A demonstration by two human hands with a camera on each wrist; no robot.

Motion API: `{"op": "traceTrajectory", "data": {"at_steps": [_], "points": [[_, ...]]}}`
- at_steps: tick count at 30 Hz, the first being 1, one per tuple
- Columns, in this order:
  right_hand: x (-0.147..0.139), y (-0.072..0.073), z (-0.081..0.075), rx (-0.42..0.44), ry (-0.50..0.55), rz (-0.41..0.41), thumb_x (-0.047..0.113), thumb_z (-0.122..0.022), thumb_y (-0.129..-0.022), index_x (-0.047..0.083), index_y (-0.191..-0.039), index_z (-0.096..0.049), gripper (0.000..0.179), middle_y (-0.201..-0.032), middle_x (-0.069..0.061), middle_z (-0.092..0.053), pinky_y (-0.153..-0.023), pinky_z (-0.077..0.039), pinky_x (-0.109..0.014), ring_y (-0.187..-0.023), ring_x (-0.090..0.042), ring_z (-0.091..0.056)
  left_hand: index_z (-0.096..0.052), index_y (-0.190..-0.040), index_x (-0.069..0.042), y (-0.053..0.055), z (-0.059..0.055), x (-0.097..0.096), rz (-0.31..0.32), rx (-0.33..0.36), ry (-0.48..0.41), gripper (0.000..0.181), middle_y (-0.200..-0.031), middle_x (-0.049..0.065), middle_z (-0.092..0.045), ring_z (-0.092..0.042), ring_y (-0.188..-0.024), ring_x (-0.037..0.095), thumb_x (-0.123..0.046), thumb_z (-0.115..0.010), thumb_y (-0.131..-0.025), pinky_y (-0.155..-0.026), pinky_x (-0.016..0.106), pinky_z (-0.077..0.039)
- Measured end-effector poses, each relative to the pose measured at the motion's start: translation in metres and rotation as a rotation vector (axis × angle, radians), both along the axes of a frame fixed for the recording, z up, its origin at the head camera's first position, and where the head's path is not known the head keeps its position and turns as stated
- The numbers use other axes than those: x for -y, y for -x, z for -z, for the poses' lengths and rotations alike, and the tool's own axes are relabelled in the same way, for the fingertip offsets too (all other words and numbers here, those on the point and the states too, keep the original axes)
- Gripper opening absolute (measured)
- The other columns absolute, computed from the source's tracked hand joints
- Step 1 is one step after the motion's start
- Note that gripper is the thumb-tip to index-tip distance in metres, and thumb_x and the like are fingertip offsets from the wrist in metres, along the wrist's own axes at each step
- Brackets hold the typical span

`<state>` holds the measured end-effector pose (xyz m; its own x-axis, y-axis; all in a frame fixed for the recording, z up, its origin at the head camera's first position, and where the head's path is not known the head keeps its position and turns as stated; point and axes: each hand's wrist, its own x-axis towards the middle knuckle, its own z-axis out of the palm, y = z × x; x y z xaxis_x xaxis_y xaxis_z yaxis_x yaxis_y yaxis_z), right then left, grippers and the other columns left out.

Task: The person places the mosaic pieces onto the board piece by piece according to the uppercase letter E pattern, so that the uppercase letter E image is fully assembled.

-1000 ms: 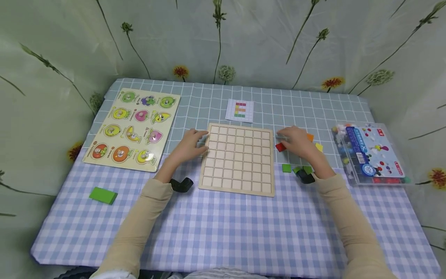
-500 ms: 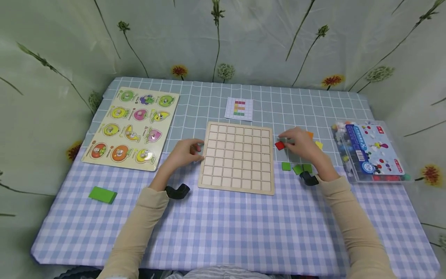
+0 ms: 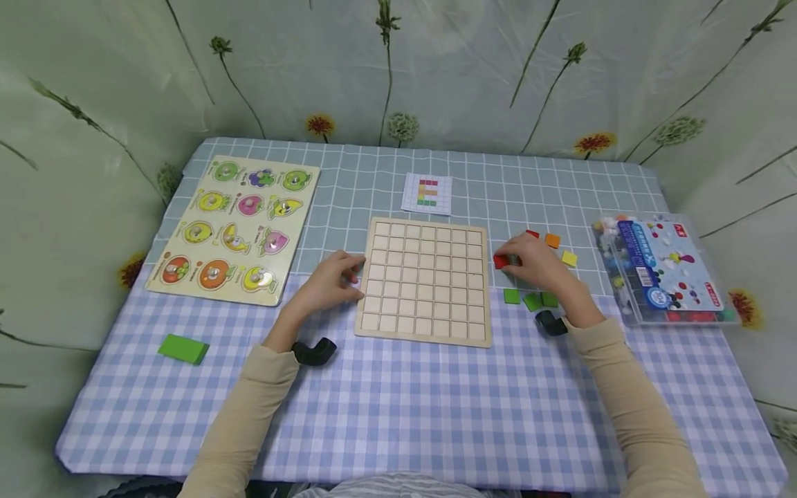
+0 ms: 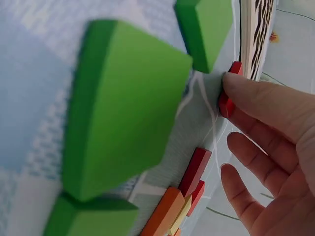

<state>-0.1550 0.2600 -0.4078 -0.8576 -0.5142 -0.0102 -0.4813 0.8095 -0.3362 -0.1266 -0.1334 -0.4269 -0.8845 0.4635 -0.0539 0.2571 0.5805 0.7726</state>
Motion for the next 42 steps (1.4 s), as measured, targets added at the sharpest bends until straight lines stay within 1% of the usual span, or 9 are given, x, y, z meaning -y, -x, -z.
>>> {"op": "traceTrajectory", "data": {"at_steps": [4,8,11,18,25,27,31,36,42], "points": [[0.0,0.0,-0.002,-0.01,-0.004,0.018,0.005,-0.072,-0.078,-0.002,-0.101,-0.07,0.024,-0.098,-0.018,-0.069,-0.081,-0.048,-0.043,-0.094,-0.031,-0.057,-0.049,-0.13,0.01,-0.002,0.002,0.0,-0.002,0.012,-0.027,0.063,-0.106,0.02,-0.054,-0.06,-0.091,0.028,0.002,-0.075,-0.073,-0.073,0.027,-0.056],[0.001,0.001,-0.004,-0.023,-0.001,0.054,0.008,-0.073,-0.079,-0.002,-0.102,-0.07,0.025,-0.099,-0.018,-0.069,-0.079,-0.047,-0.042,-0.093,-0.03,-0.055,-0.051,-0.129,0.01,-0.002,0.003,-0.001,0.028,-0.006,-0.052,0.061,-0.107,0.02,-0.056,-0.06,-0.087,0.026,0.001,-0.075,-0.073,-0.072,0.027,-0.055],[0.004,0.001,-0.007,-0.039,-0.001,0.052,0.009,-0.073,-0.079,-0.002,-0.102,-0.07,0.026,-0.099,-0.017,-0.069,-0.079,-0.048,-0.042,-0.094,-0.03,-0.056,-0.051,-0.128,0.01,-0.002,0.005,-0.002,0.046,-0.008,-0.062,0.061,-0.107,0.02,-0.056,-0.06,-0.084,0.023,0.0,-0.075,-0.073,-0.071,0.025,-0.054],[0.028,0.008,-0.015,-0.036,0.037,-0.006,0.012,-0.072,-0.08,-0.002,-0.104,-0.069,0.027,-0.1,-0.017,-0.068,-0.088,-0.047,-0.045,-0.098,-0.032,-0.058,-0.051,-0.13,0.005,-0.002,0.005,-0.002,0.028,-0.002,-0.058,0.062,-0.12,0.018,-0.051,-0.059,-0.081,0.019,-0.002,-0.076,-0.073,-0.068,0.019,-0.051],[0.061,0.018,-0.018,-0.005,0.022,-0.053,0.013,-0.072,-0.081,-0.001,-0.104,-0.069,0.027,-0.1,-0.016,-0.068,-0.082,-0.047,-0.042,-0.094,-0.029,-0.055,-0.051,-0.131,0.003,0.0,0.011,-0.002,0.037,0.003,-0.063,0.063,-0.129,0.019,-0.046,-0.059,-0.08,0.017,-0.003,-0.076,-0.074,-0.068,0.019,-0.051],[0.069,0.021,-0.018,-0.006,0.008,-0.067,0.015,-0.072,-0.082,0.0,-0.104,-0.07,0.027,-0.1,-0.015,-0.068,-0.08,-0.047,-0.041,-0.093,-0.029,-0.055,-0.051,-0.132,0.004,0.001,0.013,-0.002,0.039,0.003,-0.07,0.063,-0.13,0.019,-0.045,-0.058,-0.08,0.017,-0.003,-0.076,-0.074,-0.068,0.018,-0.051],[0.085,0.027,-0.019,0.011,0.042,-0.095,0.017,-0.071,-0.082,0.0,-0.105,-0.07,0.028,-0.1,-0.014,-0.068,-0.083,-0.047,-0.041,-0.095,-0.028,-0.055,-0.05,-0.132,0.005,0.001,0.015,-0.002,0.044,0.005,-0.081,0.063,-0.13,0.02,-0.044,-0.058,-0.08,0.017,-0.003,-0.076,-0.074,-0.067,0.017,-0.05],[0.102,0.033,-0.018,0.023,0.059,-0.121,0.019,-0.07,-0.084,0.001,-0.107,-0.069,0.029,-0.103,-0.013,-0.068,-0.085,-0.047,-0.04,-0.098,-0.027,-0.055,-0.049,-0.132,0.005,-0.001,0.014,-0.002,0.041,0.006,-0.086,0.064,-0.13,0.02,-0.044,-0.057,-0.08,0.017,-0.002,-0.075,-0.075,-0.066,0.018,-0.05],[0.114,0.037,-0.017,0.002,0.064,-0.155,0.017,-0.07,-0.084,0.001,-0.106,-0.07,0.028,-0.102,-0.015,-0.068,-0.086,-0.047,-0.041,-0.098,-0.028,-0.056,-0.049,-0.133,0.005,-0.001,0.013,-0.001,0.038,0.007,-0.084,0.064,-0.13,0.02,-0.044,-0.057,-0.079,0.016,-0.002,-0.075,-0.075,-0.065,0.018,-0.049]]}}
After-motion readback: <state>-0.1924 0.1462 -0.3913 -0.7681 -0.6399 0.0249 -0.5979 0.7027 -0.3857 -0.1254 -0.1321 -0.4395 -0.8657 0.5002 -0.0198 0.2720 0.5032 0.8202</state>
